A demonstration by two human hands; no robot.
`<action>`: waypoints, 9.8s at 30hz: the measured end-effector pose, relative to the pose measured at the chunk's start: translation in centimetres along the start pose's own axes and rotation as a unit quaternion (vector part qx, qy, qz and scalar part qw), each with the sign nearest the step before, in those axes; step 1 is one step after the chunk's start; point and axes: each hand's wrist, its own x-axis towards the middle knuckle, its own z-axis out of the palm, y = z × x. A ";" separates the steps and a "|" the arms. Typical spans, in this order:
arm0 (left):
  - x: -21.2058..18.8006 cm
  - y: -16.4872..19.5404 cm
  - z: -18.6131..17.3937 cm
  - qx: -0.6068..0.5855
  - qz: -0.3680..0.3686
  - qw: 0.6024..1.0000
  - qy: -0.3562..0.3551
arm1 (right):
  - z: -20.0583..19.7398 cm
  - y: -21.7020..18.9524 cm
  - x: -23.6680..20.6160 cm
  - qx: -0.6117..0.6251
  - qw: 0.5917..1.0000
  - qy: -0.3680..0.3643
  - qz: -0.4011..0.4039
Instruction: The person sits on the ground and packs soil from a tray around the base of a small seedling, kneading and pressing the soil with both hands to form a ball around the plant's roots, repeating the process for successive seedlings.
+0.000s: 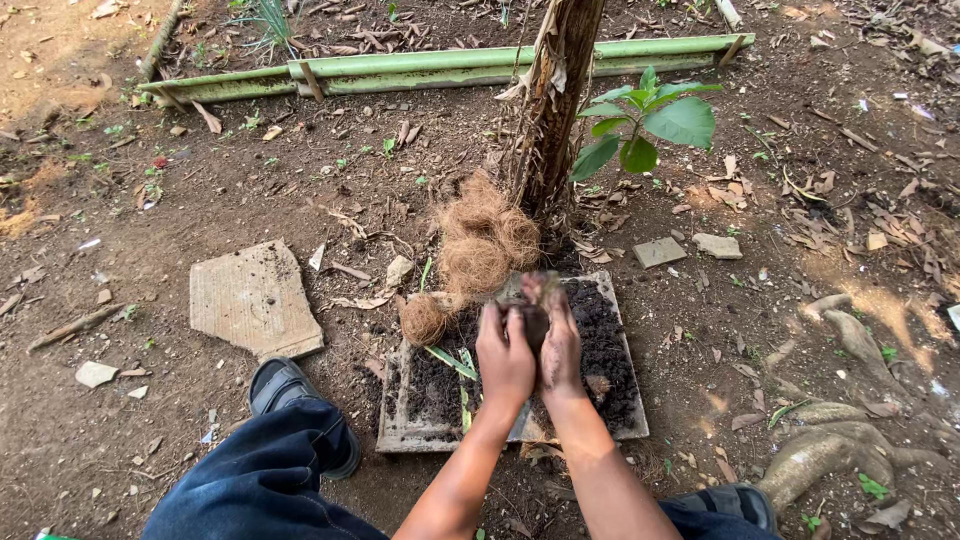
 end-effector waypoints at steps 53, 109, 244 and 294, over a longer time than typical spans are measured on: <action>1.0 7.0 -0.7 -0.207 -0.025 0.967 -0.145 | 3.4 -6.0 -2.7 -0.428 0.809 0.012 -0.403; 3.4 7.6 -0.4 -0.110 0.032 0.973 -0.201 | -0.6 -6.4 0.5 0.084 0.988 -0.054 -0.117; -0.2 7.0 -0.8 -0.074 0.314 0.947 0.009 | 1.4 -3.8 -2.1 -0.022 0.998 -0.040 -0.032; 2.0 10.1 0.0 -0.425 -0.162 0.884 -0.113 | 6.1 -9.8 -2.0 -0.081 0.984 0.042 -0.154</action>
